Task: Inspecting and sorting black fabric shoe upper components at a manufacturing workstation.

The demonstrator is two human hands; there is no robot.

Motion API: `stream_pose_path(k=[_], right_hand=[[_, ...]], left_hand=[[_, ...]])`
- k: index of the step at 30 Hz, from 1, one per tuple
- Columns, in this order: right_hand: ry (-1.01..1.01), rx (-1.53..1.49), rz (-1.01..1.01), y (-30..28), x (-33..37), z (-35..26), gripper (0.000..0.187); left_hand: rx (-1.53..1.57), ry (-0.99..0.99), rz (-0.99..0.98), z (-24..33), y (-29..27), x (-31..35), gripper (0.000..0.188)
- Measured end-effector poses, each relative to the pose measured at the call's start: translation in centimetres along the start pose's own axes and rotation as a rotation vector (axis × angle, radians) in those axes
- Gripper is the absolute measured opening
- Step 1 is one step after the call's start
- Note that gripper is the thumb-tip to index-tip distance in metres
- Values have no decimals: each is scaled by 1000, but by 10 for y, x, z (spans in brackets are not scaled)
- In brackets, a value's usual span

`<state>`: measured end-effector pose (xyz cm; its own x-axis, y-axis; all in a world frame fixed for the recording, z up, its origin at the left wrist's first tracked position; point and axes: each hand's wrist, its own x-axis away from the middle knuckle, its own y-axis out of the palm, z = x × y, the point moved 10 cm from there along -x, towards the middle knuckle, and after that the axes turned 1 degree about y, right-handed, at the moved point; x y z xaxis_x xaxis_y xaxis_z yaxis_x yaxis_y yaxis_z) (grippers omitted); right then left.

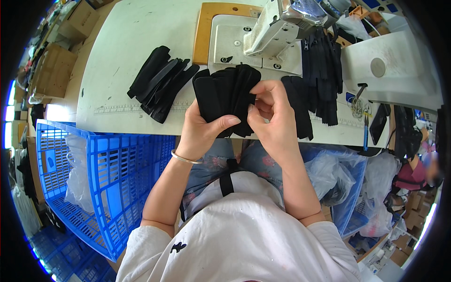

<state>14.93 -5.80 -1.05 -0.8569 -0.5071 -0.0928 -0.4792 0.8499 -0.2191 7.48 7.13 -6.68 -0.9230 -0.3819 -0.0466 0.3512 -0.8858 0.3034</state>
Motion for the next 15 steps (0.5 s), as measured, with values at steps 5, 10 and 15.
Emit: stream_pose_path(k=[5,10,15], right_hand=[[18,28,-43,6,-1,13,15],[-83,119,-39,7,-2,5,16],[12,-105,56,3,0,11,12]], left_hand=[[29,3,1,-2,0,0,44],[37,-11,-9,-4,1,1,45],[66,6,31,-1,-4,-1,46]])
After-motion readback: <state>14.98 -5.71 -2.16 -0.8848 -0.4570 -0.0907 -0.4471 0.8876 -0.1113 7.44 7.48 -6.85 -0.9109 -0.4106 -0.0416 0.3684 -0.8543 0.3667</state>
